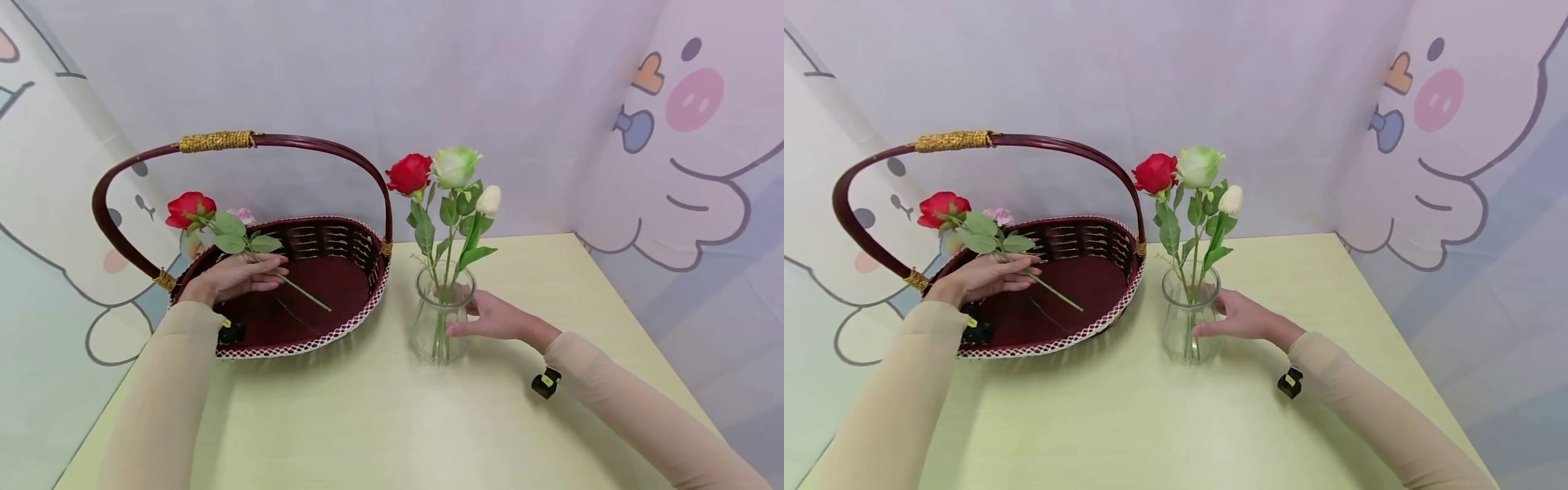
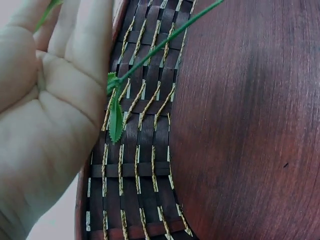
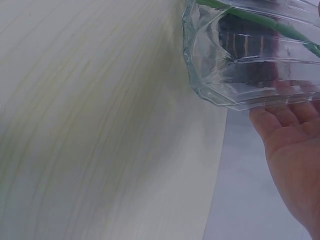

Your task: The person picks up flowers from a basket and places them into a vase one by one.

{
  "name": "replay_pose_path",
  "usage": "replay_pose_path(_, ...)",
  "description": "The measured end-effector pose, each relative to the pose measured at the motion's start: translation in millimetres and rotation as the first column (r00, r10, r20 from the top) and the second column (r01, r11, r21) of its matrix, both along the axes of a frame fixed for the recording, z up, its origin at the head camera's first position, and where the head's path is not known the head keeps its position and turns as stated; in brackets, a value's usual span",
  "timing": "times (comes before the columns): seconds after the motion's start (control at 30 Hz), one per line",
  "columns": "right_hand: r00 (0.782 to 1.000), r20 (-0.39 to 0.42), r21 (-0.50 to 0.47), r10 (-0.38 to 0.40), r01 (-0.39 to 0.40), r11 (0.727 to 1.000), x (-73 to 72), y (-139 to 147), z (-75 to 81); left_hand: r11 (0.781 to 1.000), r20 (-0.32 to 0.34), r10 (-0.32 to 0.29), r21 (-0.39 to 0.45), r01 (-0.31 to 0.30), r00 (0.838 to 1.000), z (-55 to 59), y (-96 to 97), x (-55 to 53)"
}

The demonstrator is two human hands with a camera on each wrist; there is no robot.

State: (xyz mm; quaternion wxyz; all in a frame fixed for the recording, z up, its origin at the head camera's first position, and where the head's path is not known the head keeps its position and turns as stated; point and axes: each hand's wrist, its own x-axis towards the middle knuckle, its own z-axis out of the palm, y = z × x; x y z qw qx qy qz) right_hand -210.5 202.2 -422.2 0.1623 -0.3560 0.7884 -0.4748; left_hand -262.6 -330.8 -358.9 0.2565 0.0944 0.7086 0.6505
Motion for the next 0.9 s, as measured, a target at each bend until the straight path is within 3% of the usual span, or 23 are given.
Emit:
replay_pose_path(0.43, 1.000, 0.004, 0.004, -0.006, 0.006, 1.000, -1.1, 0, -0.5, 1.000, -0.014, 0.010, -0.009, -0.010, 1.000, 3.6, 11.2, 1.9)
replay_pose_path(0.9, 1.000, 0.010, -0.008, -0.015, 0.015, 1.000, 2.7, 0, 1.1, 1.000, -0.075, -0.013, -0.017, 0.011, 0.997, 8.0, 39.6, -0.2)
